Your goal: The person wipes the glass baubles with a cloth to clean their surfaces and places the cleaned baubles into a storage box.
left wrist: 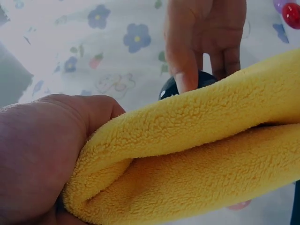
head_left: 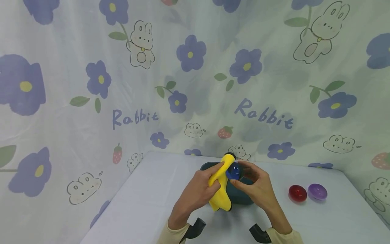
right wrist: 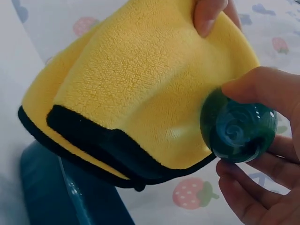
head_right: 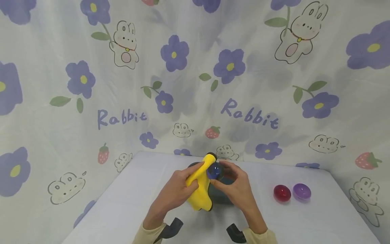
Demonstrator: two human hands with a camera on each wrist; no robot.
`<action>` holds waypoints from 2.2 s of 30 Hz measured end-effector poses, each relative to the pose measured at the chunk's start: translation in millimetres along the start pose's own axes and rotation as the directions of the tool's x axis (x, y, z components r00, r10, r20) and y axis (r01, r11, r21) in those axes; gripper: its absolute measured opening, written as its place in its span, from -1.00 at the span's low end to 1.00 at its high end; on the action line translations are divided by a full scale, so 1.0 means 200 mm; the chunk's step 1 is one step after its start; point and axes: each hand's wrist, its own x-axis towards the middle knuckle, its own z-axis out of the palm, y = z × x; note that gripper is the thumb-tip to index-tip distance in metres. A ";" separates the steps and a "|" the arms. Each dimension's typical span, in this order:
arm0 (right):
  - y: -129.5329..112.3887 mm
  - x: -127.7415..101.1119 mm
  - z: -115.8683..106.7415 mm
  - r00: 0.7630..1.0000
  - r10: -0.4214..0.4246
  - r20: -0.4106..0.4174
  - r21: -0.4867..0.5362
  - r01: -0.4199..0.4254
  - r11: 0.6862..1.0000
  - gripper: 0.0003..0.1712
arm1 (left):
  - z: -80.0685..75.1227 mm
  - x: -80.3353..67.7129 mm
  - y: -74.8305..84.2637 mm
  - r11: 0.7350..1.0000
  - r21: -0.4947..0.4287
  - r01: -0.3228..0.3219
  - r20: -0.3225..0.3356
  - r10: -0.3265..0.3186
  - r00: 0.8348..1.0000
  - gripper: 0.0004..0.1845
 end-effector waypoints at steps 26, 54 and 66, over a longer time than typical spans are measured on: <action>-0.05 -0.03 0.00 0.986 -0.064 0.155 -0.018 0.068 0.998 -0.34 | 0.01 0.01 -0.02 0.993 0.057 -0.102 -0.033 0.104 0.994 -0.43; -0.06 -0.02 0.00 0.998 -0.041 0.048 0.178 0.032 0.983 -0.35 | 0.01 0.01 -0.05 0.997 0.007 -0.071 0.019 0.071 0.997 -0.35; -0.05 -0.01 -0.02 1.000 0.000 0.017 0.167 -0.003 0.986 -0.28 | 0.01 0.00 -0.02 0.999 -0.017 -0.037 0.040 0.038 0.998 -0.34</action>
